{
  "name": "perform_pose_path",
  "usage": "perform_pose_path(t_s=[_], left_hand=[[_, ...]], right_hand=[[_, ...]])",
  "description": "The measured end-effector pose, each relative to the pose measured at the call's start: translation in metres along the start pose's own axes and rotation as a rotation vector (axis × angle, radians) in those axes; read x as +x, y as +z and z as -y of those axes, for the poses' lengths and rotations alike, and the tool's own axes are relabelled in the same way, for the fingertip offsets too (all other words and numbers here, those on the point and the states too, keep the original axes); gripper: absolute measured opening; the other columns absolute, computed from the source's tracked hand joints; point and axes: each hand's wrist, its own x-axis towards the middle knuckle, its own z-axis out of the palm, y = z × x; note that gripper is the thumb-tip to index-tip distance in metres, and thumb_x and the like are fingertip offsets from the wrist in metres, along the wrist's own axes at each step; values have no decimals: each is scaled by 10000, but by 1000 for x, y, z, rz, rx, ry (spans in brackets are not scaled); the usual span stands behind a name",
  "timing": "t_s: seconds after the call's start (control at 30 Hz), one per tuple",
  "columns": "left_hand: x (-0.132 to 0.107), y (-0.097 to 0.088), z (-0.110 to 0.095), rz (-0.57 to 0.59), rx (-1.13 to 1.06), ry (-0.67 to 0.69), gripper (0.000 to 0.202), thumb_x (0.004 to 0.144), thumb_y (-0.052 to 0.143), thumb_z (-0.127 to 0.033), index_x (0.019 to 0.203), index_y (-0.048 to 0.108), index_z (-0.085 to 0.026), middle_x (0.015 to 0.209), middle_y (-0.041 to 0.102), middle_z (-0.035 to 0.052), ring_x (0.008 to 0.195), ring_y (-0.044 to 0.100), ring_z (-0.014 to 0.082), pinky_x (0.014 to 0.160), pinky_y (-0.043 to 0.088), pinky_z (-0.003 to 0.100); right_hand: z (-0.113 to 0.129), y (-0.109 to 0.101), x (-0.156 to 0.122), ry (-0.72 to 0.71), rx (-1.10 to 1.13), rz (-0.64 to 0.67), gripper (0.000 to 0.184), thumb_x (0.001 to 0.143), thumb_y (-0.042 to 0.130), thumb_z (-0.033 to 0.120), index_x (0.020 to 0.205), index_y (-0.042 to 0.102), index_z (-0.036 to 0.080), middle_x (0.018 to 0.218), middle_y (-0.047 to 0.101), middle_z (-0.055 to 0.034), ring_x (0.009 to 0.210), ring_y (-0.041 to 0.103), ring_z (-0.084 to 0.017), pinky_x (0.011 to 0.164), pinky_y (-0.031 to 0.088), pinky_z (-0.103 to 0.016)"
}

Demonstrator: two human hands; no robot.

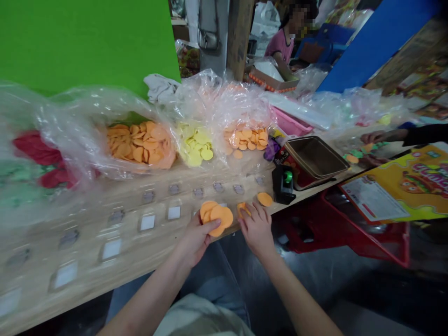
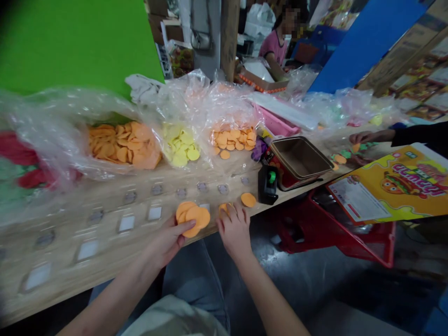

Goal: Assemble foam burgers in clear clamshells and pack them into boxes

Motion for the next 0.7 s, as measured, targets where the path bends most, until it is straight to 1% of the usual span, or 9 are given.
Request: perform_pose_path(t_s=[0.07,0.13,0.2,0.27,0.37,0.43,0.5,0.6,0.7], left_hand=[[-3,1,0,26,33,15,478,634,736,-119,1065,531,-151,1077,628,109,929,628,202,772,527,258],[-7,-1,-1,32,62,7,476,630,748,-160,1054,534,-135,1055,633,123,906,633,213,760,531,278],[-11,-7,0,29,68,-3,474,630,752,-186,1047,532,-130,1026,639,122,881,637,214,746,534,289],[-12,-18,0,8,51,16,463,635,751,-191,1040,533,-141,996,644,101,856,640,197,730,536,279],[-12,-36,-2,-77,17,63,426,633,750,-158,1011,555,-155,957,648,70,827,641,158,714,529,225],[-12,-45,-5,-129,-11,77,399,649,733,-128,1008,560,-152,973,647,75,847,641,154,730,525,210],[-14,-50,-9,-140,-49,64,377,682,695,-98,1026,549,-146,996,646,90,877,644,171,749,529,223],[-17,-50,-16,-109,-108,13,362,713,648,-69,1051,538,-138,988,652,99,893,647,189,756,540,244],[-17,-50,-18,-110,-108,-11,360,713,656,-79,1051,547,-138,992,654,97,860,654,177,704,549,221]], right_hand=[[15,1,-3,146,309,33,334,842,500,349,1132,546,189,1121,580,-106,1078,484,-263,900,379,-429],[26,3,-1,332,693,137,341,809,529,403,1070,556,185,977,619,-84,878,570,-214,722,473,-343],[30,3,7,506,1003,174,293,780,550,428,934,561,179,836,612,-46,709,572,-167,572,472,-275],[28,1,16,597,1137,103,279,756,574,424,875,532,175,783,589,-23,643,548,-137,505,443,-235],[19,-2,32,533,1046,21,318,732,605,389,950,505,181,768,588,-11,640,545,-129,498,421,-215],[16,4,42,435,914,24,311,744,592,356,986,501,183,753,596,-9,661,562,-136,546,437,-232],[15,15,50,342,766,68,273,759,569,323,988,510,186,750,603,-8,682,579,-144,595,449,-254],[16,36,55,198,440,132,190,792,534,267,969,535,199,783,619,-20,735,585,-160,645,450,-277],[17,48,55,-14,69,153,118,840,486,204,916,576,194,835,625,-55,844,554,-192,739,433,-311]])
